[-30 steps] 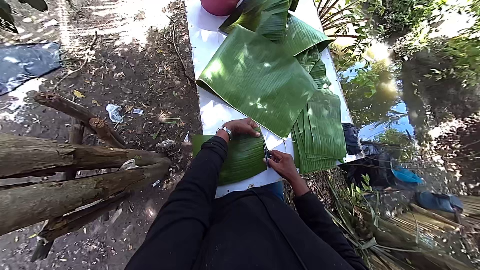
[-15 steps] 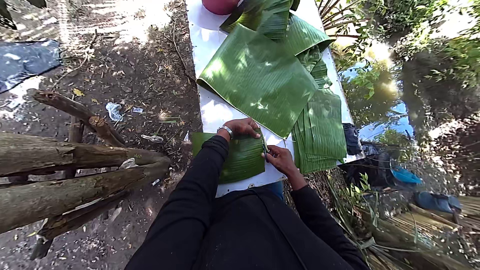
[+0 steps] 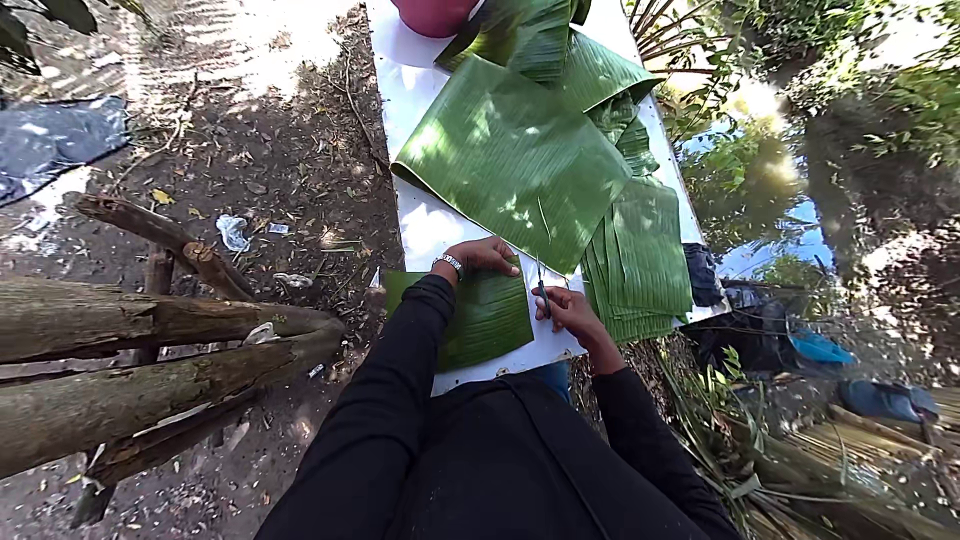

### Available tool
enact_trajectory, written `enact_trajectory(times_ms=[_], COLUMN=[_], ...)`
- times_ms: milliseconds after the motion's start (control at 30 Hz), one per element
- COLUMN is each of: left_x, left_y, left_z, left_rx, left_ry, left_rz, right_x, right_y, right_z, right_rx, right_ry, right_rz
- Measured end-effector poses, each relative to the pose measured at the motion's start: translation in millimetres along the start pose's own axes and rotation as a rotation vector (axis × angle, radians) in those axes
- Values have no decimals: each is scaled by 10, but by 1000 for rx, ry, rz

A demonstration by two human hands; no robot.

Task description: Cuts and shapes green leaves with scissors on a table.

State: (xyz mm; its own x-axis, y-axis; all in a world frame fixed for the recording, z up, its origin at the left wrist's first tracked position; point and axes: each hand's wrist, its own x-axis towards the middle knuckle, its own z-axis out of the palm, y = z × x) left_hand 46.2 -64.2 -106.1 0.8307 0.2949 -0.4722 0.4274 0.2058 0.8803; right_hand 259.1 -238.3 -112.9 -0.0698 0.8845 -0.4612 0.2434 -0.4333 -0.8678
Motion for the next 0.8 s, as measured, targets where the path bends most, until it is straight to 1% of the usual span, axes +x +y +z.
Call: enact_trajectory(times_ms=[33,100,200,267,467,633,800], left_x=[17,30,8,3,-50,-28,9], left_y=[-9,-26,-45,-52,-47,-44,-68], left_z=[5,9,0,9,22,3,-16], left_rx=[-5,-20,-55,-76,-126,-86,-45], left_ry=[10,21,11,6,-2,-10,-22], left_rz=[2,13,40,53,85,69,85], right_x=[-64,-162,-255,-275,-155,-132,-100], right_y=[30,130,210,212,189,169,203], right_z=[-18,-42,-51,-26,91,72,52], right_rx=[-48,-168,-387,-482,-511,-579,-621], right_ry=[-51,-76,-15,24,73,96,134], right_rz=[7,-5,-42,-52,-154,-187,-290])
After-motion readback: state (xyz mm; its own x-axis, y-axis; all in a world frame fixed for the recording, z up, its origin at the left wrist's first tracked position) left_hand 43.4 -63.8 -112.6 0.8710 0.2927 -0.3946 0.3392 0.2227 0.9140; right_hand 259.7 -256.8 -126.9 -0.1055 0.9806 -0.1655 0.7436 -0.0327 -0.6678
